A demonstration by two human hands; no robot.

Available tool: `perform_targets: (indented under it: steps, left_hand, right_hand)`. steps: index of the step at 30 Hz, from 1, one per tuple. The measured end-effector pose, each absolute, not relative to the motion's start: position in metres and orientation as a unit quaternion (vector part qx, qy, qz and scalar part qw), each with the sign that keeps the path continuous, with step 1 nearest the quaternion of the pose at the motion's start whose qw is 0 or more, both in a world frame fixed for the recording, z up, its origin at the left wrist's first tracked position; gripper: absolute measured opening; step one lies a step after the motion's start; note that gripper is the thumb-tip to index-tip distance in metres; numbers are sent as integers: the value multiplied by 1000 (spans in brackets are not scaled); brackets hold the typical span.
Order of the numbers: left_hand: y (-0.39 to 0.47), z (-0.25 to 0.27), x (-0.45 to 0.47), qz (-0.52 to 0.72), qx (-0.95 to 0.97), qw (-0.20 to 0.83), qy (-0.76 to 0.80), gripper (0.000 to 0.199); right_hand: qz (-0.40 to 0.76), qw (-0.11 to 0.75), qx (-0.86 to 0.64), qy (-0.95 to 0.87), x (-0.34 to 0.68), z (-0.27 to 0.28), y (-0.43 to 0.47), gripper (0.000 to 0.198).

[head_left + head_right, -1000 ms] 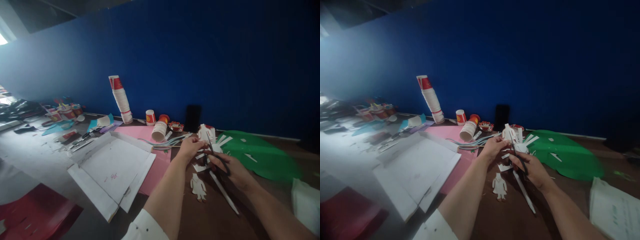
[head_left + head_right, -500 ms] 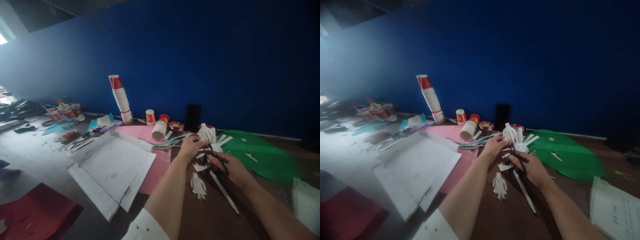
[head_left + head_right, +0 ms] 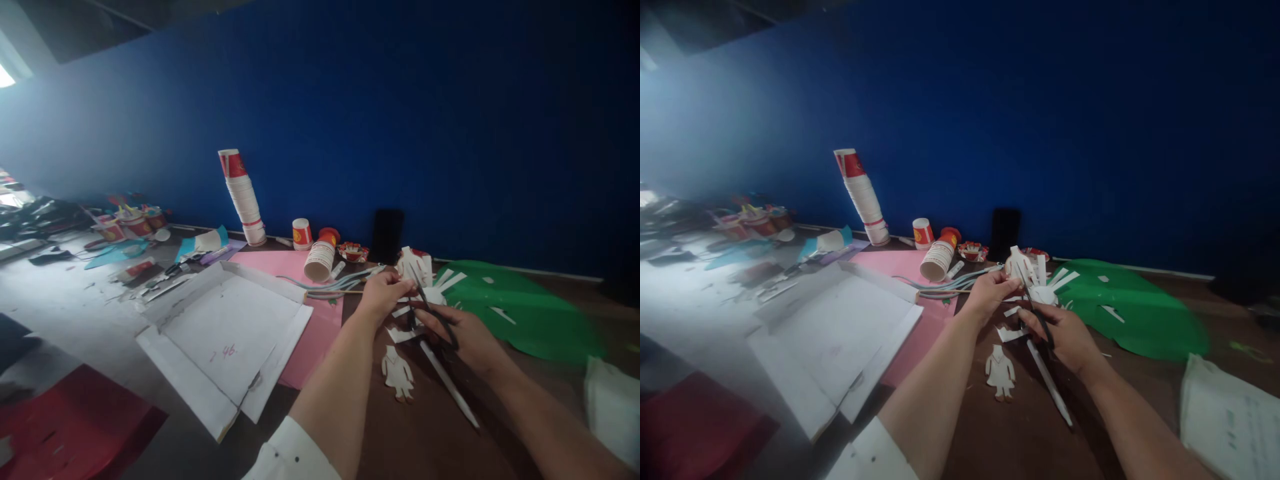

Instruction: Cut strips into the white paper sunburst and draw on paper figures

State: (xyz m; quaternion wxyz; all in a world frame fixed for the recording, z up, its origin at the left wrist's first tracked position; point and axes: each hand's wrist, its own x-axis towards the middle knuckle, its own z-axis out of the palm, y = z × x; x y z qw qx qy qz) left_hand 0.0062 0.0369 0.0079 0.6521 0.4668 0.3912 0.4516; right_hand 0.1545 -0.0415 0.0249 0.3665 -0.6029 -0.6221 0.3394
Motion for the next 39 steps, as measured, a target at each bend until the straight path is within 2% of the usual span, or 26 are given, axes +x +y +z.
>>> perform_targets:
  steps: [7,14,21,39]
  left_hand:
    - [35,12,5,454,471,642,398,16]
    - [34,13,6,462,456,658,382,22]
    - [37,8,6,466,454,667,362,28]
    - [33,12,5,463,426,693,352,32]
  right_hand:
    - [311,361,-590,-652,156,27,-40,45]
    - [312,372,-590,-645,154,26,-42,47]
    - [275,359,-578,-679,160,21,-38,40]
    - [283,363,-594,-659,155,25,-39,49]
